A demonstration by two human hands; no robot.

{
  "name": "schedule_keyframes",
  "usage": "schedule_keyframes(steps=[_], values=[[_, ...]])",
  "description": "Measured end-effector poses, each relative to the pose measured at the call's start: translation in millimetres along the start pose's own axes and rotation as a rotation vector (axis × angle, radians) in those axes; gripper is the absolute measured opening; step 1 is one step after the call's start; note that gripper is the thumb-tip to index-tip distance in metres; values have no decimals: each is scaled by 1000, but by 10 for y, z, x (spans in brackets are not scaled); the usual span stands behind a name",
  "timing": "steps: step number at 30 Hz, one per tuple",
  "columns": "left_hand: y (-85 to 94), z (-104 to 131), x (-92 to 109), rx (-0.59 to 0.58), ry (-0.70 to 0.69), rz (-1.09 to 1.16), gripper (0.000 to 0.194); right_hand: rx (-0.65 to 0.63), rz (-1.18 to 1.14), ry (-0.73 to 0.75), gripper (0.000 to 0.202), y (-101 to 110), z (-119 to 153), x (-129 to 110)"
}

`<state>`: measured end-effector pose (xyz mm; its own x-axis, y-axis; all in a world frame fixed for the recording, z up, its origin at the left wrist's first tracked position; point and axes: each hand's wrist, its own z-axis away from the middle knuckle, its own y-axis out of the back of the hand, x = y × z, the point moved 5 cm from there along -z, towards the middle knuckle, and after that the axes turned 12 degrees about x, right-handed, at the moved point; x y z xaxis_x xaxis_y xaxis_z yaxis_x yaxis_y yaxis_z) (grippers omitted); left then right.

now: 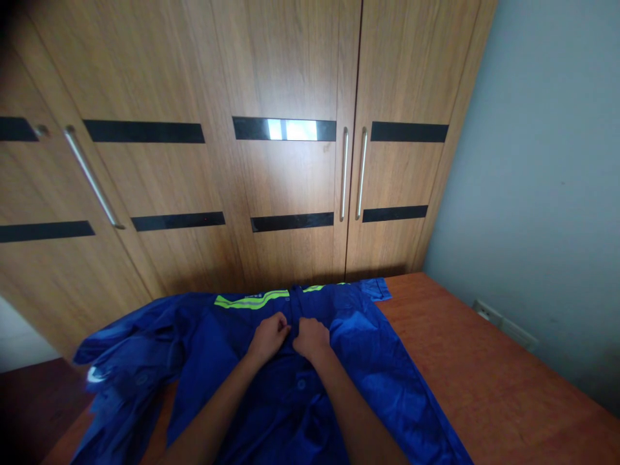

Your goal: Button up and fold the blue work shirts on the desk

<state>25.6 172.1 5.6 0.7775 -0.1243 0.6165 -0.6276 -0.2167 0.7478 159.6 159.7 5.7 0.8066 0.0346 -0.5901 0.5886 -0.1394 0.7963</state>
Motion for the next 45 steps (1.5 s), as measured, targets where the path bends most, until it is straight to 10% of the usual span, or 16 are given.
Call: schedule_keyframes(steps=[7,17,23,33,45], values=[[300,-96,106,166,153,491,13,52,-593,-88,43,185,-159,106],[913,-812,940,308,99,834,35,201,-1215,-63,52,935,-789,-372],[1165,-536,1142,295,2,867,22,173,-1405,42,47,1209,-448,-565],[735,771,656,62,-90,389,10,47,-1145,74,46,732,546,-328],[269,867,-62,12,125,388,7,-88,-645,151,50,6,764,-74]])
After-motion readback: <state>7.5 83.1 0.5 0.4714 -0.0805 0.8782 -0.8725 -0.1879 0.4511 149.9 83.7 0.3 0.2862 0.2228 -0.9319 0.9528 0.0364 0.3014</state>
